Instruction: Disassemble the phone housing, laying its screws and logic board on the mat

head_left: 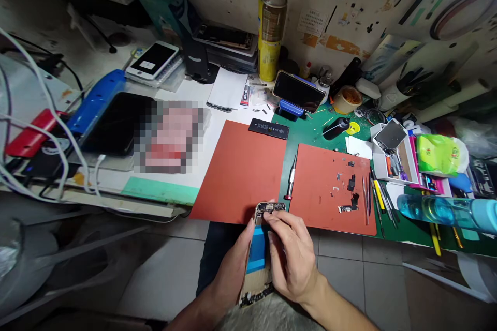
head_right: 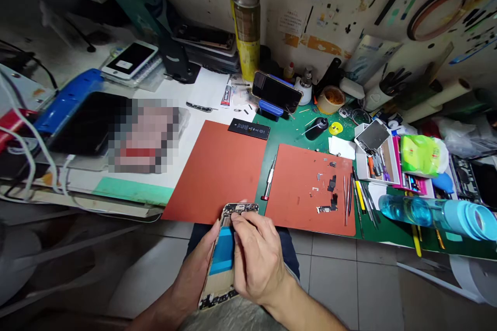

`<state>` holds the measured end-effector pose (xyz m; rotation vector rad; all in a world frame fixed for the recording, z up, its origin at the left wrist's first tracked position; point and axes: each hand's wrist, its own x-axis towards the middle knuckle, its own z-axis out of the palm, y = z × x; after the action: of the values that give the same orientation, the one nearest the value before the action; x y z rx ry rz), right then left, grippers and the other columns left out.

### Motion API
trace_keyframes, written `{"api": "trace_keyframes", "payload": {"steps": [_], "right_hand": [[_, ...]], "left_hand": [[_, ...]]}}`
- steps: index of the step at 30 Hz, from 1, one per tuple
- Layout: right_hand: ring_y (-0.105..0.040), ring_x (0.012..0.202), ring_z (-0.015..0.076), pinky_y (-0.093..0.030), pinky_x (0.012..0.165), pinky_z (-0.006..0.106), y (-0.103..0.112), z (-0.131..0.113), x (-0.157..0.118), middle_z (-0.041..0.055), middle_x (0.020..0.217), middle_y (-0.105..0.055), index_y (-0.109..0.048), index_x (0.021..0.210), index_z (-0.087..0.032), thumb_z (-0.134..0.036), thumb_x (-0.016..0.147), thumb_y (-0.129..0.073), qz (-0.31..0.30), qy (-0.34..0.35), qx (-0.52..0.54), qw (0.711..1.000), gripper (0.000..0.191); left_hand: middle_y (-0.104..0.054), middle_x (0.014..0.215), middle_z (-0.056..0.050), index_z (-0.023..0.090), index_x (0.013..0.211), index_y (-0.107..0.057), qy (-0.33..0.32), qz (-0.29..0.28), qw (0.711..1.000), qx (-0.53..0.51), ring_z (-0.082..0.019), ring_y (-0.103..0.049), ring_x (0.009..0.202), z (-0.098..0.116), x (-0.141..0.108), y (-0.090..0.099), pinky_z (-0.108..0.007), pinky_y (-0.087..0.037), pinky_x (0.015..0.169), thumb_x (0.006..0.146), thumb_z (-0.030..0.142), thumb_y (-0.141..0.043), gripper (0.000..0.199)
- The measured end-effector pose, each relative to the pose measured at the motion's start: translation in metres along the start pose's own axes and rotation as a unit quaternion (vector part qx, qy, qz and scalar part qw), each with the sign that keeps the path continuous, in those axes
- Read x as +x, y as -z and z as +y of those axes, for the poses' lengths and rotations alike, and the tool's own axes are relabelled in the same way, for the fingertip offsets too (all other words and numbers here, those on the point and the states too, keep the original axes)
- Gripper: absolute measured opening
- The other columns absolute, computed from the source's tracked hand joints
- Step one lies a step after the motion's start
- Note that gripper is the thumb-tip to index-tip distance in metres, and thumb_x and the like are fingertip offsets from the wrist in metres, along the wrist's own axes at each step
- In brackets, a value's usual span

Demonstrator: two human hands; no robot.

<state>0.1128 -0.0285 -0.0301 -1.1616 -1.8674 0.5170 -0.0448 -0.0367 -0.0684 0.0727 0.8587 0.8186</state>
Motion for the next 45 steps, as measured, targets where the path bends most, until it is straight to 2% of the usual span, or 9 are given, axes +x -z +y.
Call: {"api": "trace_keyframes", "payload": {"steps": [9,13,19,25,29,32,37,41,45], "right_hand": [[-0.058,0.139,0.0366,-0.057,0.107,0.052,-0.004,0.002,-0.005,0.0198,0.149,-0.067,-0.039,0.165,0.000,-0.008,0.097,-0.045,-0.046,0.076,-0.104,0.991,0.068],[-0.056,0.143,0.0350,-0.055,0.111,0.051,0.002,0.000,-0.005,0.0202,0.150,-0.067,-0.043,0.162,-0.003,-0.005,0.099,-0.045,-0.042,0.056,-0.060,0.996,0.063],[-0.069,0.077,0.0151,-0.055,0.071,0.025,0.023,-0.001,-0.006,0.0028,0.091,-0.075,-0.070,0.112,-0.021,-0.011,0.107,-0.057,0.120,-0.196,0.035,0.973,0.017],[-0.052,0.059,0.0106,-0.040,0.057,0.023,0.020,0.006,-0.022,-0.0023,0.073,-0.063,-0.068,0.092,-0.020,-0.050,0.111,-0.055,-0.125,-0.404,0.254,0.870,0.038],[-0.048,0.053,0.0100,-0.036,0.056,0.023,0.006,0.010,-0.019,-0.0054,0.061,-0.057,-0.068,0.093,-0.019,-0.059,0.108,-0.058,-0.153,-0.439,0.315,0.828,0.044],[-0.049,0.052,0.0105,-0.036,0.056,0.023,-0.001,0.014,-0.006,-0.0056,0.056,-0.056,-0.067,0.089,-0.019,-0.064,0.106,-0.057,-0.127,-0.450,0.298,0.832,0.050],[-0.055,0.051,0.0131,-0.039,0.054,0.023,-0.011,0.017,0.019,-0.0046,0.056,-0.058,-0.069,0.091,-0.019,-0.071,0.102,-0.055,-0.099,-0.466,0.230,0.849,0.056],[-0.056,0.046,0.0142,-0.038,0.050,0.024,-0.016,0.015,0.024,-0.0034,0.053,-0.059,-0.070,0.088,-0.020,-0.072,0.104,-0.051,-0.122,-0.468,0.166,0.859,0.057],[-0.050,0.047,0.0133,-0.033,0.051,0.027,-0.009,0.019,0.025,-0.0009,0.058,-0.061,-0.064,0.075,-0.021,-0.066,0.107,-0.049,-0.081,-0.392,-0.026,0.916,0.057]], "left_hand": [[-0.074,0.142,-0.008,0.019,0.130,-0.078,-0.054,0.089,0.991,0.087,-0.030,-0.049,0.155,-0.008,0.003,0.020,-0.044,-0.035,0.134,0.093,0.060,-0.069,0.056],[-0.080,0.129,-0.008,0.018,0.120,-0.081,-0.028,0.124,0.989,0.070,-0.031,-0.062,0.142,0.001,-0.001,0.008,-0.042,-0.046,0.126,0.085,0.062,-0.078,0.056],[-0.085,0.102,-0.012,0.013,0.113,-0.083,0.041,0.056,0.997,0.042,-0.031,-0.080,0.103,0.037,-0.013,-0.046,-0.035,-0.066,0.084,0.096,0.067,-0.067,0.058],[-0.082,0.116,-0.015,0.014,0.128,-0.078,0.042,-0.017,0.998,-0.036,-0.029,-0.080,0.092,0.043,-0.002,-0.045,-0.036,-0.064,0.076,0.101,0.067,-0.058,0.062],[-0.081,0.120,-0.018,0.012,0.143,-0.069,0.035,-0.043,0.997,-0.060,-0.035,-0.079,0.104,0.045,0.009,-0.035,-0.045,-0.064,0.089,0.102,0.066,-0.056,0.069],[-0.082,0.117,-0.015,0.019,0.158,-0.055,-0.022,0.022,1.000,0.000,-0.034,-0.079,0.103,0.050,0.007,-0.025,-0.045,-0.064,0.090,0.098,0.062,-0.066,0.074],[-0.079,0.091,-0.005,0.031,0.170,-0.026,-0.113,0.141,0.957,0.227,-0.027,-0.077,0.071,0.058,-0.011,0.006,-0.037,-0.062,0.061,0.091,0.065,-0.076,0.100],[-0.071,0.072,0.002,0.027,0.170,-0.021,-0.133,0.136,0.934,0.301,-0.023,-0.071,0.061,0.053,-0.019,0.019,-0.034,-0.059,0.058,0.092,0.061,-0.076,0.101],[-0.073,0.078,0.001,0.026,0.170,-0.023,-0.146,0.131,0.926,0.321,-0.021,-0.070,0.065,0.046,-0.021,0.023,-0.033,-0.059,0.063,0.096,0.062,-0.071,0.095]]}}
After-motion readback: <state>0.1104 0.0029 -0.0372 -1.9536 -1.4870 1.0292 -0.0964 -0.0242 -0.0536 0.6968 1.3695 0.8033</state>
